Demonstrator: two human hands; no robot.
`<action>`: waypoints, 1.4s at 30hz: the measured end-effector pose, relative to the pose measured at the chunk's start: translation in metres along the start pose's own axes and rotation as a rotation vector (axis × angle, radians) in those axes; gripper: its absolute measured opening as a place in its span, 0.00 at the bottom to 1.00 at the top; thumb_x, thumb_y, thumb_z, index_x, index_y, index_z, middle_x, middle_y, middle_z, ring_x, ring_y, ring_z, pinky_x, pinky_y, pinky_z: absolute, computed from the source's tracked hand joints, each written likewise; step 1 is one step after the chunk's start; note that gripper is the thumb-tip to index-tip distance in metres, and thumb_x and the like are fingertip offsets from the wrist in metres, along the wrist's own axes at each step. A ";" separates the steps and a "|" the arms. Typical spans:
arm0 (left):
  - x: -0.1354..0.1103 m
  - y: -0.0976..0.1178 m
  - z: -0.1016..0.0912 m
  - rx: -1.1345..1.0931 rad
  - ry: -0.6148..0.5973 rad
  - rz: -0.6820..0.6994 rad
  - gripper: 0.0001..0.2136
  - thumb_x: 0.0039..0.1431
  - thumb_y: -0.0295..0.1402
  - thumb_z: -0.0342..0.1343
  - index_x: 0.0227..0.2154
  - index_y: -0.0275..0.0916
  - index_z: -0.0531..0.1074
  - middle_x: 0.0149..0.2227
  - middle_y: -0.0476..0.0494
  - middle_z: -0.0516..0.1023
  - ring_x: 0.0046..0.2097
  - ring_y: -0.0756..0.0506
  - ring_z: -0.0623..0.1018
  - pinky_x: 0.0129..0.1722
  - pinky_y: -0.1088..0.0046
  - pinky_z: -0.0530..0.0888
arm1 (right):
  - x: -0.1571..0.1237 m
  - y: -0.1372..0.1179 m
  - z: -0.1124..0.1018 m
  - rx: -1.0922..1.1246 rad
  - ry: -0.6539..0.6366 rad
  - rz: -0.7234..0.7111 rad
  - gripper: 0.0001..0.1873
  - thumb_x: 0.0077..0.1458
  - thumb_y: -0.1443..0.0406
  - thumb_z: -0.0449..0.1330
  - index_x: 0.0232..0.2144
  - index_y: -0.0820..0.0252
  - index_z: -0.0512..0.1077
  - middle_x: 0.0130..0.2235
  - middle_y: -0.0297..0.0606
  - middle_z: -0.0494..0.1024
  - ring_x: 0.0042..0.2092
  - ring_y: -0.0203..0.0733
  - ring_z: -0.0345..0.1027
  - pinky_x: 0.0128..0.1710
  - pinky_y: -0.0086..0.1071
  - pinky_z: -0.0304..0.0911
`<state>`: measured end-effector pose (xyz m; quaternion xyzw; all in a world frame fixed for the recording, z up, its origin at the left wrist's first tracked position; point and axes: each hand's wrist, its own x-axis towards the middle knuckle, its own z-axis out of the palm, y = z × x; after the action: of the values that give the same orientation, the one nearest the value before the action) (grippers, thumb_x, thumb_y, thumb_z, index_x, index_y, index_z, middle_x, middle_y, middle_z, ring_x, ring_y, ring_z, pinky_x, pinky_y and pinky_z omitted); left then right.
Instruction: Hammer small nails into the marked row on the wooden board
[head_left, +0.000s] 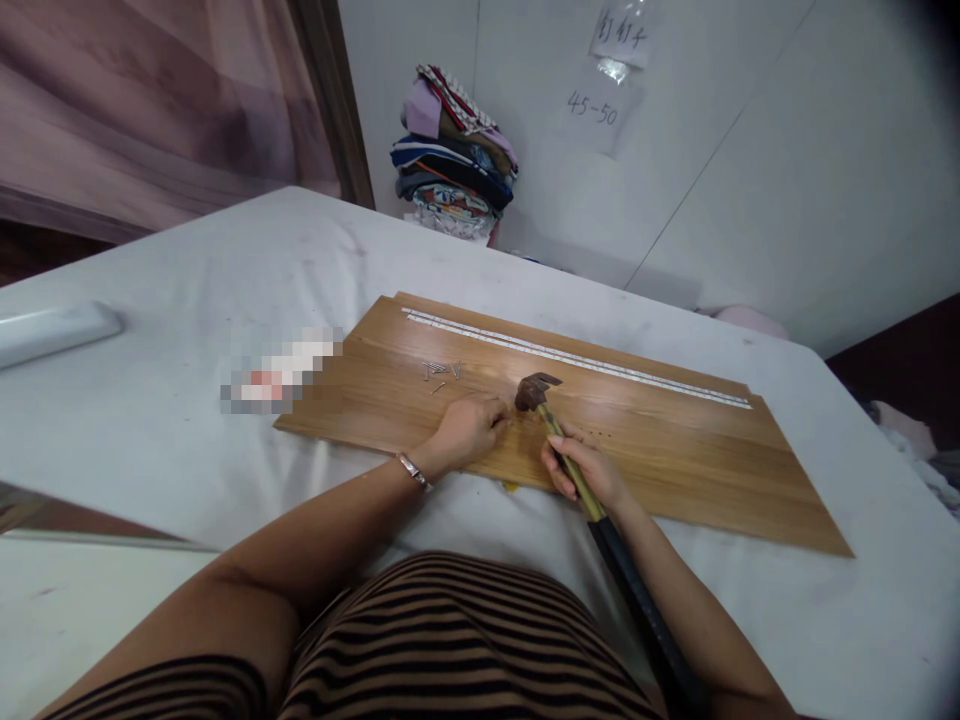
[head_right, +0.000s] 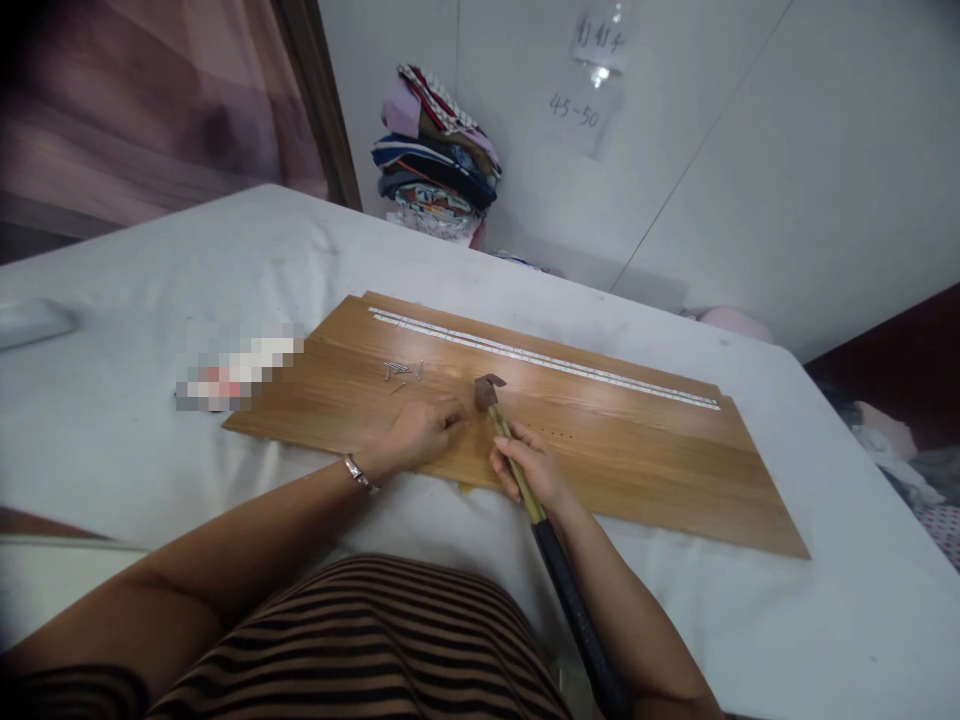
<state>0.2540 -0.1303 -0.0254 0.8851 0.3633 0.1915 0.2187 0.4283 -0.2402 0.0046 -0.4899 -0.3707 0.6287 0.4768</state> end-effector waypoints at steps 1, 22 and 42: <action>0.000 0.000 0.000 -0.005 0.003 0.001 0.08 0.57 0.29 0.51 0.28 0.38 0.75 0.30 0.45 0.78 0.33 0.47 0.75 0.36 0.73 0.68 | 0.000 0.000 0.000 0.004 -0.003 0.003 0.13 0.51 0.57 0.60 0.34 0.58 0.64 0.20 0.25 0.70 0.11 0.26 0.51 0.09 0.23 0.44; -0.001 0.005 -0.005 0.010 -0.017 -0.021 0.08 0.57 0.29 0.51 0.28 0.38 0.75 0.29 0.45 0.77 0.34 0.46 0.75 0.37 0.72 0.69 | 0.001 0.001 0.001 -0.009 0.013 -0.001 0.14 0.50 0.55 0.61 0.30 0.59 0.64 0.20 0.25 0.70 0.10 0.25 0.51 0.09 0.22 0.46; -0.001 0.009 -0.009 -0.284 0.008 -0.032 0.11 0.61 0.35 0.50 0.31 0.39 0.76 0.32 0.46 0.78 0.35 0.47 0.75 0.38 0.74 0.69 | 0.004 0.004 -0.001 0.027 -0.018 -0.010 0.14 0.51 0.55 0.60 0.28 0.59 0.63 0.18 0.25 0.69 0.10 0.26 0.51 0.09 0.21 0.45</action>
<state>0.2538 -0.1351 -0.0135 0.8385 0.3476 0.2409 0.3436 0.4276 -0.2372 -0.0009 -0.4758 -0.3691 0.6355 0.4833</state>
